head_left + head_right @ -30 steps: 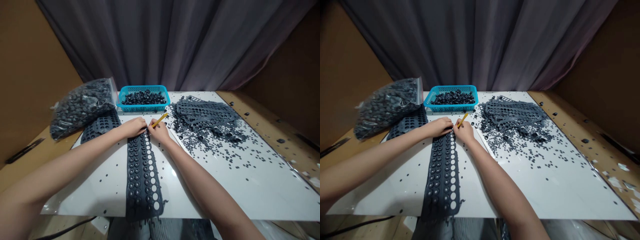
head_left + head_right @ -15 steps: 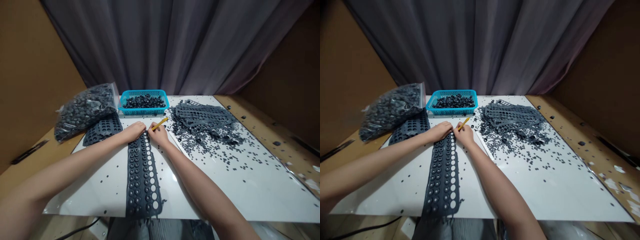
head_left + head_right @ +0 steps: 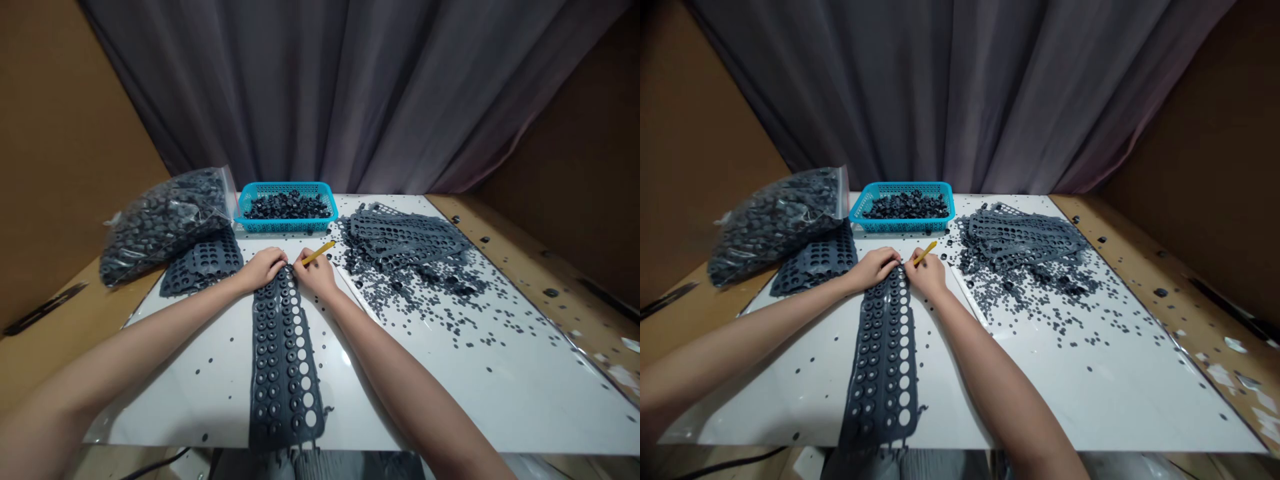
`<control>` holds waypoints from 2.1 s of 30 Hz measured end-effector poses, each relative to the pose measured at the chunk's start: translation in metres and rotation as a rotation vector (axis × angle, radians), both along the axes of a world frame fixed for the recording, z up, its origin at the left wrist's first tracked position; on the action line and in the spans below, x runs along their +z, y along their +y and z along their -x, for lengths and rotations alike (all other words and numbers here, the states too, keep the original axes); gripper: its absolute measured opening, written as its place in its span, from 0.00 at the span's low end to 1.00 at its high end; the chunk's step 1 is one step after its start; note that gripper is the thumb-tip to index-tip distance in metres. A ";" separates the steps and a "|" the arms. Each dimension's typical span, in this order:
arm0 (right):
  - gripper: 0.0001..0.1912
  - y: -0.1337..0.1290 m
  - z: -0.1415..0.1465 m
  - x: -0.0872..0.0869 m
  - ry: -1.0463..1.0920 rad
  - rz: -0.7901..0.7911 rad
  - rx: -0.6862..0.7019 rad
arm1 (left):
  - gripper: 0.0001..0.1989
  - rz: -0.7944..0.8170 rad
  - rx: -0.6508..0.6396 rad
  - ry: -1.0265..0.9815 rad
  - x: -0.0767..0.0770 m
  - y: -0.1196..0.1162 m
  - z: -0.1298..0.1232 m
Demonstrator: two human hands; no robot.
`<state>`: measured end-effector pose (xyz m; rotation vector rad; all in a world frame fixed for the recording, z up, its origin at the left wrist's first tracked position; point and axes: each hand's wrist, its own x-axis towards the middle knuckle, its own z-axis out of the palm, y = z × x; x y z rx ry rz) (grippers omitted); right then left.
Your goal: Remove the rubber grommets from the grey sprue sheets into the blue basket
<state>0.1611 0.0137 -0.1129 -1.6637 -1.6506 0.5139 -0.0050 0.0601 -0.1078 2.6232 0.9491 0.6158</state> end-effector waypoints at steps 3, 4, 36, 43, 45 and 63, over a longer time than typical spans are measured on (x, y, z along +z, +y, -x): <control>0.06 0.000 0.000 0.001 0.000 0.013 -0.003 | 0.07 0.013 0.027 -0.017 0.001 -0.001 0.000; 0.06 0.000 0.000 0.001 0.000 0.014 -0.002 | 0.07 0.020 0.044 -0.030 0.001 -0.001 0.000; 0.06 -0.002 -0.001 0.002 0.036 -0.012 0.015 | 0.08 0.981 0.122 -0.909 0.047 -0.050 -0.030; 0.05 -0.008 -0.002 0.014 0.094 0.066 0.050 | 0.08 1.516 -0.034 -1.252 0.079 -0.097 -0.037; 0.05 -0.009 -0.002 0.017 0.123 0.071 0.056 | 0.08 1.577 -0.079 -1.305 0.083 -0.102 -0.038; 0.07 -0.009 -0.003 0.012 0.240 0.069 0.067 | 0.07 1.525 -0.151 -1.351 0.080 -0.115 -0.048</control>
